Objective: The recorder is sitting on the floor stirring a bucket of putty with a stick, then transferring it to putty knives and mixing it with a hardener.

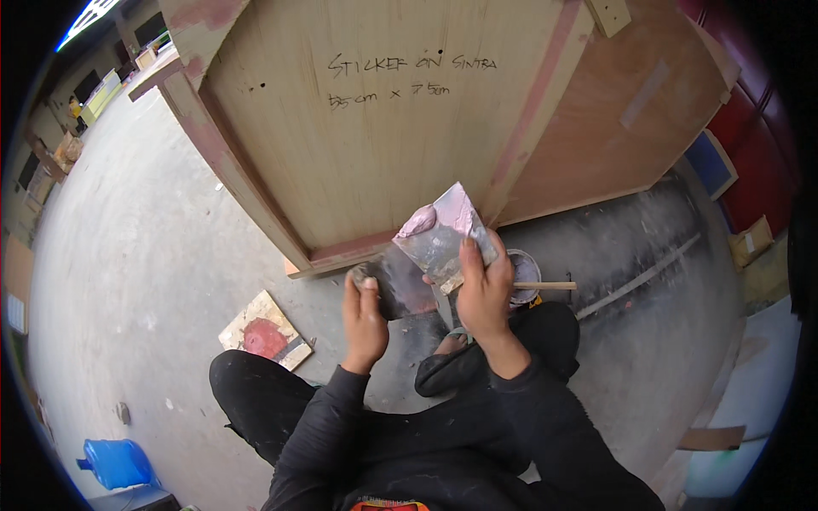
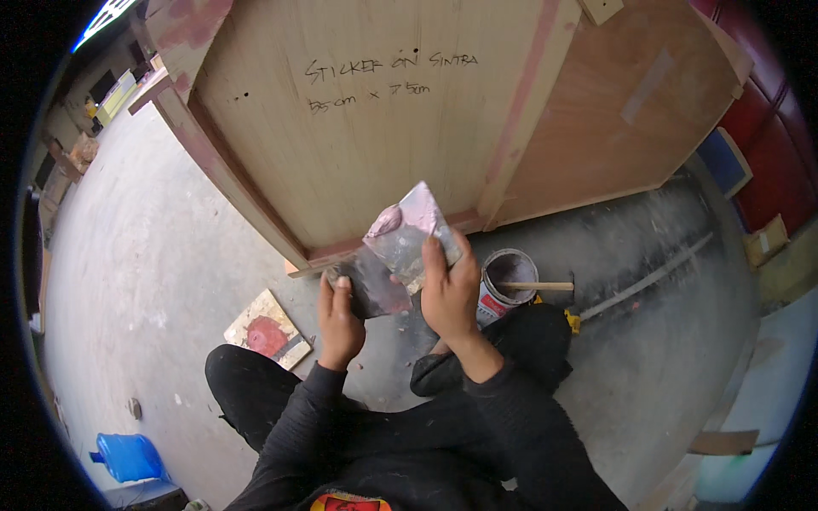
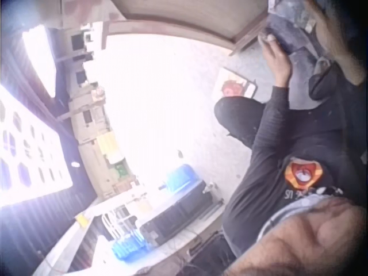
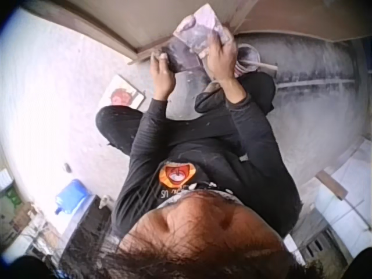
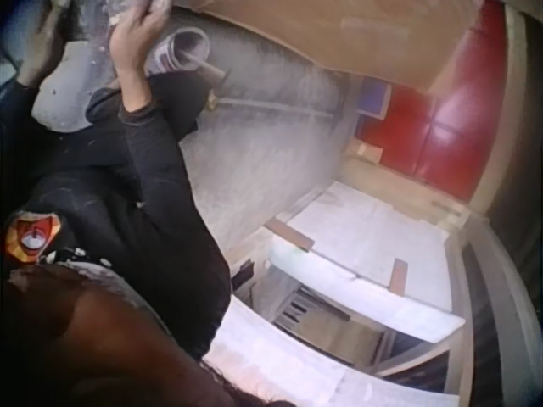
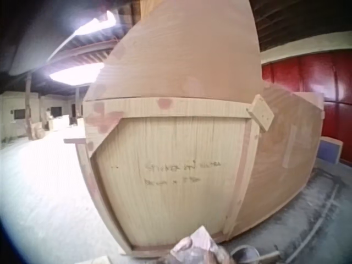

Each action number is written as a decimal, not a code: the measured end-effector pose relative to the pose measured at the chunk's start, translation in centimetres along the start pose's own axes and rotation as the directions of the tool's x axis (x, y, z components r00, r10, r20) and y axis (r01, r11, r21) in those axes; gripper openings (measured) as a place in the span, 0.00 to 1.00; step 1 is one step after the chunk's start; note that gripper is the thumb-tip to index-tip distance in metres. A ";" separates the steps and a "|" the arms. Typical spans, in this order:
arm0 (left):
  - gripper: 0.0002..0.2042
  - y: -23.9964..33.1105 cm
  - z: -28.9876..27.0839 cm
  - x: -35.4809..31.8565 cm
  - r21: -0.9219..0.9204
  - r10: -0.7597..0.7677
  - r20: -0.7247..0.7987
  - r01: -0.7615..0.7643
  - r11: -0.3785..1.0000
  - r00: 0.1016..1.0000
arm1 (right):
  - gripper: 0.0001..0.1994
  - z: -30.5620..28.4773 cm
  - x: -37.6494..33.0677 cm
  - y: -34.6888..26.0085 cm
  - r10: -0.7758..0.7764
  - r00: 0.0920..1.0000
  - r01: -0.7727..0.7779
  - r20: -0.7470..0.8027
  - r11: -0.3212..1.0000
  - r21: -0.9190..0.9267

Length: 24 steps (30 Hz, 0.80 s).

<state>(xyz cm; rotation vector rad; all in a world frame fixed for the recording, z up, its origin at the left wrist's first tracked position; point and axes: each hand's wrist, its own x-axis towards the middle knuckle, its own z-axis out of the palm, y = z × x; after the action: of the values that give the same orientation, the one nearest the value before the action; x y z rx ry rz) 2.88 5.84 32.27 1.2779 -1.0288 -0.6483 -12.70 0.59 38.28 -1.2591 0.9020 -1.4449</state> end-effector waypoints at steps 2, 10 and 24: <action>0.14 -0.1 -0.3 0.7 -0.225 -0.074 0.014 0.075 0.971 0.997 | 0.16 -0.4 -0.4 -0.1 -0.402 0.878 0.475 0.261 0.803 -0.360; 0.13 -0.5 -1.2 1.5 -0.779 -0.311 0.189 0.335 0.530 0.931 | 0.31 -2.6 -2.4 2.8 -0.348 0.708 0.702 0.614 0.440 -0.560; 0.14 -1.1 -1.5 1.3 -0.068 0.004 -0.065 -0.009 0.998 0.998 | 0.21 -2.0 -0.4 -2.5 -0.372 0.675 0.726 0.638 0.183 -0.662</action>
<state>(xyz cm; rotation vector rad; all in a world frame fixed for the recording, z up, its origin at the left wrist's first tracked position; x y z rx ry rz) 4.97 5.16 31.56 1.2279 -0.9493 -0.6277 -15.15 1.46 40.16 -2.8796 1.0370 -1.1202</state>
